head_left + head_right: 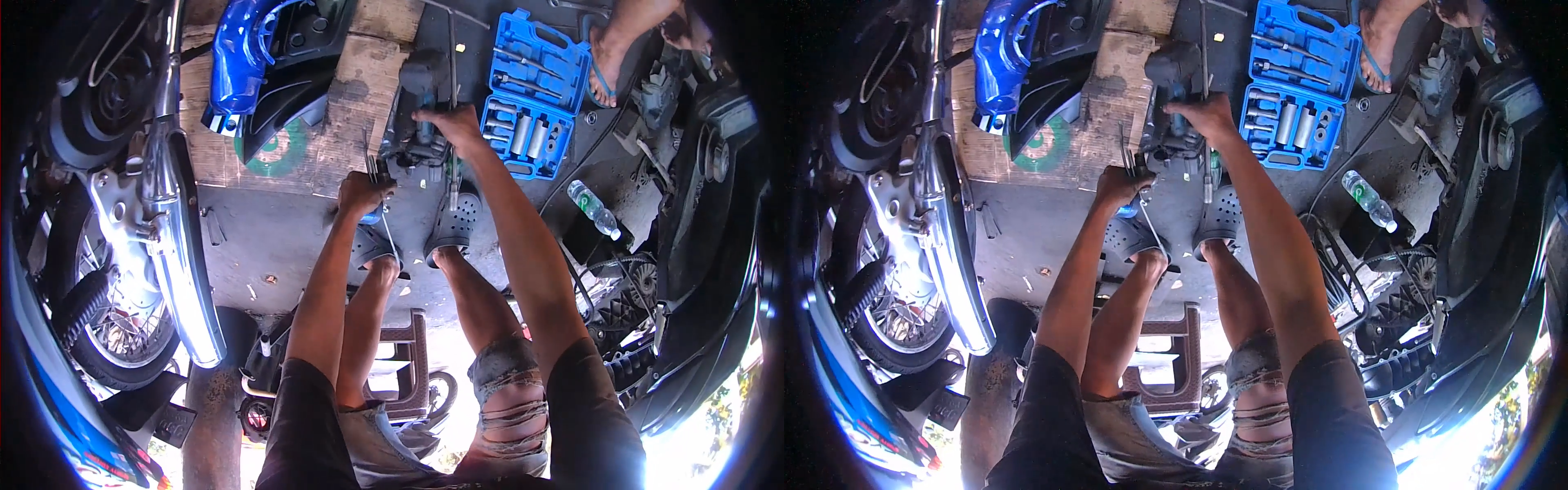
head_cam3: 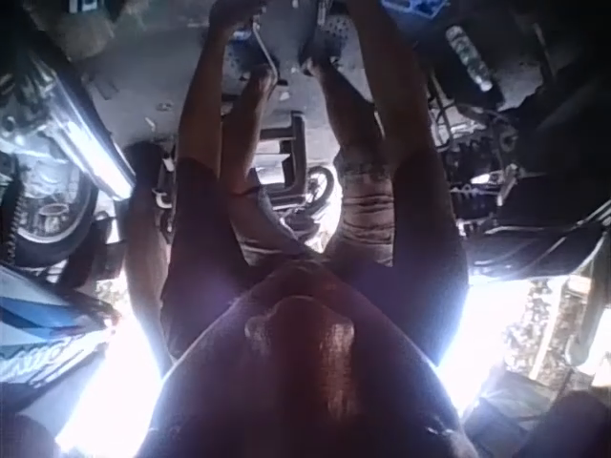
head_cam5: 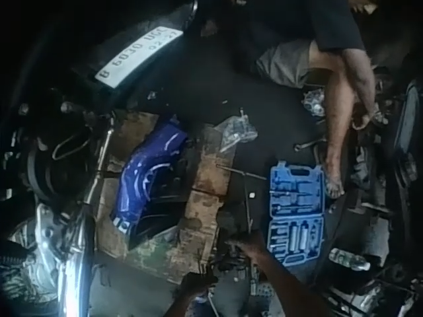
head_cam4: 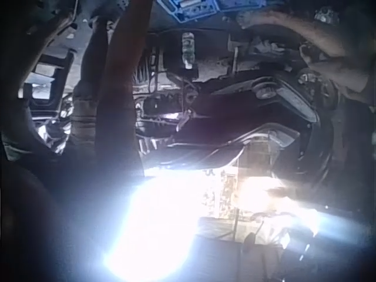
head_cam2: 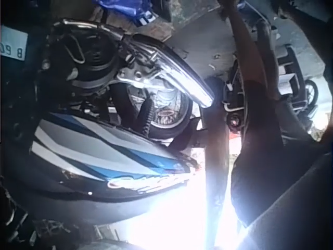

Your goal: The recorder uses a screwdriver and other tools to disassemble or repair components on a motorcycle engine/transmission area.

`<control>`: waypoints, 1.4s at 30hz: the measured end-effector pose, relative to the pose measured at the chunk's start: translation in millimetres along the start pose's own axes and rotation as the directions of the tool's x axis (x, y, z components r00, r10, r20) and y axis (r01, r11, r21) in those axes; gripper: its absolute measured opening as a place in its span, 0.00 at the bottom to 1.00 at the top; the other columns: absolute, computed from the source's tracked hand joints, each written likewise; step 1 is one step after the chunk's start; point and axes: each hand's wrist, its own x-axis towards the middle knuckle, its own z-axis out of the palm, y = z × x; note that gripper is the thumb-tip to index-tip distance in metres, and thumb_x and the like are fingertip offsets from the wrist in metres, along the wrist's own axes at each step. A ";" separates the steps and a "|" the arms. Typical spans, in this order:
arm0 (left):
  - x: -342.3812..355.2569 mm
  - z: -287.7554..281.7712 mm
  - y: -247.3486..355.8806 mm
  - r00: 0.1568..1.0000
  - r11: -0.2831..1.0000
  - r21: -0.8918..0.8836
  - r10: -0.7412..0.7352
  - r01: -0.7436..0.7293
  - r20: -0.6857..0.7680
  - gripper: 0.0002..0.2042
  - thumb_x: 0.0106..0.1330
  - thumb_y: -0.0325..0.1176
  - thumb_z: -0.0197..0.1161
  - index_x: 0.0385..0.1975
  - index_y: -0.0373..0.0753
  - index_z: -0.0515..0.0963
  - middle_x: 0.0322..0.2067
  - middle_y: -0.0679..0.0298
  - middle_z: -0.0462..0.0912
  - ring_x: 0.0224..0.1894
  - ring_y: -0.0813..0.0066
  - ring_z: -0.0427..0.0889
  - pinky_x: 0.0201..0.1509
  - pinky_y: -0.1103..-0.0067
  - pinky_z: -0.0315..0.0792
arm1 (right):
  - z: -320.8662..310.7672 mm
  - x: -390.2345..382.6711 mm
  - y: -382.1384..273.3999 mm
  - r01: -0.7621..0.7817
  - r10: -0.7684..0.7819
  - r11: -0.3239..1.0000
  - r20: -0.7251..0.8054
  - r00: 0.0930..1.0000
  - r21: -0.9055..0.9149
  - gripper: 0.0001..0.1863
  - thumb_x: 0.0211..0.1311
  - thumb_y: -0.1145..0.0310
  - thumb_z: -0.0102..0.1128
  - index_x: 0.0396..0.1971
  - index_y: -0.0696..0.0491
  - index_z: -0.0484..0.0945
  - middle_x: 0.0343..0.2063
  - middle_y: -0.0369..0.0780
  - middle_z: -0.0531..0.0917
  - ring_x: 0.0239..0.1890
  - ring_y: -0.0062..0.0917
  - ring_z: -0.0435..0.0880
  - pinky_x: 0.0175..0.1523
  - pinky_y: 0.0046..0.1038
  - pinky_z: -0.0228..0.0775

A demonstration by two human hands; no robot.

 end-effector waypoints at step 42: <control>-146.5 54.7 182.1 0.990 0.907 -0.404 0.140 -0.118 0.026 0.33 0.61 0.61 0.56 0.60 0.44 0.66 0.51 0.64 0.75 0.52 0.68 0.73 0.49 0.69 0.71 | -230.8 -127.2 84.0 0.332 -0.317 0.941 -0.182 0.931 0.062 0.30 0.36 0.55 0.78 0.40 0.55 0.80 0.35 0.40 0.86 0.38 0.25 0.84 0.45 0.28 0.75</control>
